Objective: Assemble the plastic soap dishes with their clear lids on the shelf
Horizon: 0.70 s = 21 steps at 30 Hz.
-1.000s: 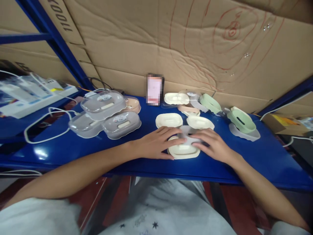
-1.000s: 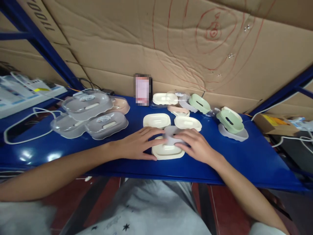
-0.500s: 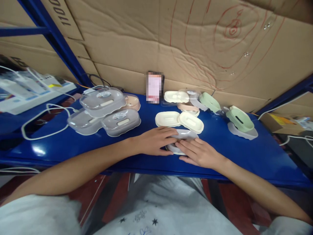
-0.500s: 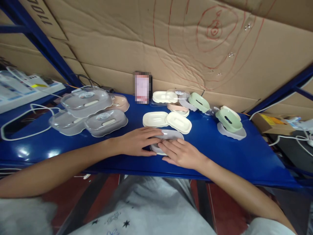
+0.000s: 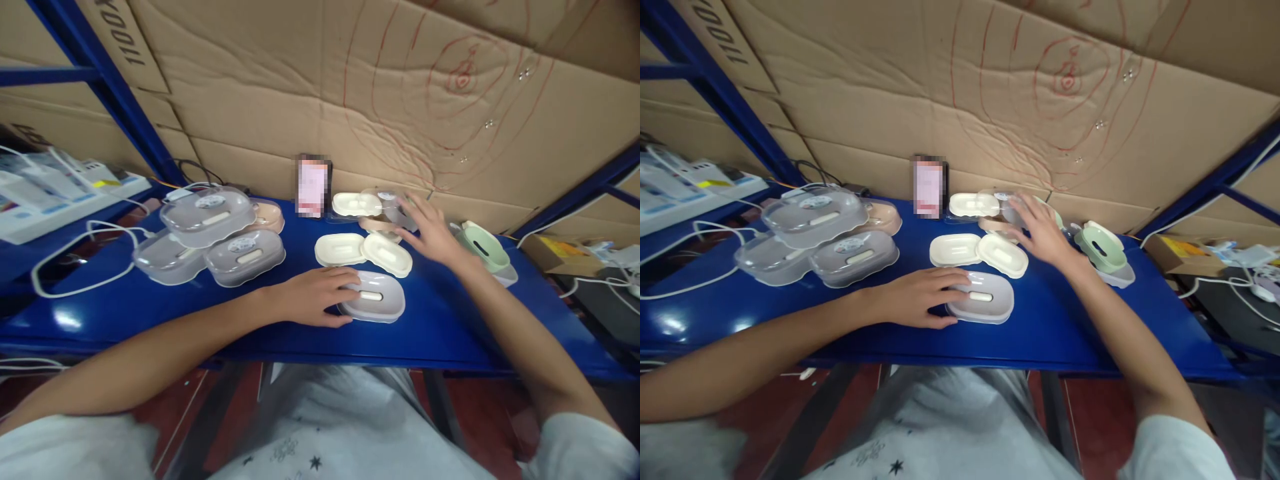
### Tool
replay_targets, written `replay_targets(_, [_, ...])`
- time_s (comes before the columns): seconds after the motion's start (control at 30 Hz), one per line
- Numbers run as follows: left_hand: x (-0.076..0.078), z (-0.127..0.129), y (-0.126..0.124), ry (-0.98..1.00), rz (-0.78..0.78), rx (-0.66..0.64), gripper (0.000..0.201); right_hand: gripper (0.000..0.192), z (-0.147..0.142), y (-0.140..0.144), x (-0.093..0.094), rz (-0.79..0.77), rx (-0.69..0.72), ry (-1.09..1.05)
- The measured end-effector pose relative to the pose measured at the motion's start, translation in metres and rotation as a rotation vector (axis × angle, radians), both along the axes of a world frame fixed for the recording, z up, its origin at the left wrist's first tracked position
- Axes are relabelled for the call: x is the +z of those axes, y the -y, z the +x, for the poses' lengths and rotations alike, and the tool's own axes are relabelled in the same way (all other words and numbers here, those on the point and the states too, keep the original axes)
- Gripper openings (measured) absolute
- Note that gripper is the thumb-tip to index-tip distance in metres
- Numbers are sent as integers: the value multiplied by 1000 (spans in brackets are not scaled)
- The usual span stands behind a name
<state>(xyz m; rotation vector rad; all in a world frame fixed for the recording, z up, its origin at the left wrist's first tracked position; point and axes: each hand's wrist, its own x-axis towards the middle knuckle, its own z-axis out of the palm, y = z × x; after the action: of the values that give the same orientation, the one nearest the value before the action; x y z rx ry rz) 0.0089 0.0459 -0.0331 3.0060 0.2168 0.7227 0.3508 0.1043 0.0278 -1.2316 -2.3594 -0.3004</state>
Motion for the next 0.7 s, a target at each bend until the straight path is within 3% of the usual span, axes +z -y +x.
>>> replay_targets(0.1, [1,-2,-1,7,5,3,30,81,7,-53,14,-141,39,20])
replay_targets(0.17, [2,-3,-2,15,-1,6,30,69,4,-70,14,-162,101,5])
replay_targets(0.23, [2,-4,-3,16,-16,12,30,58,2,-69,9,-88,106,-17])
replay_targets(0.37, [5,-6,-3,-9,-50,24,36,52,1,-27,-1,116,26,-74])
replay_targets(0.47, [8,-6,-2,-12,-60,81,58,42,-1,23,-9,189,42,-76])
replay_targets(0.6, [8,-3,-1,79,-29,135,79,37,-16,81,-25,204,288,0])
replay_targets(0.7, [4,-2,-1,84,-36,133,88,38,-32,102,-36,140,430,1])
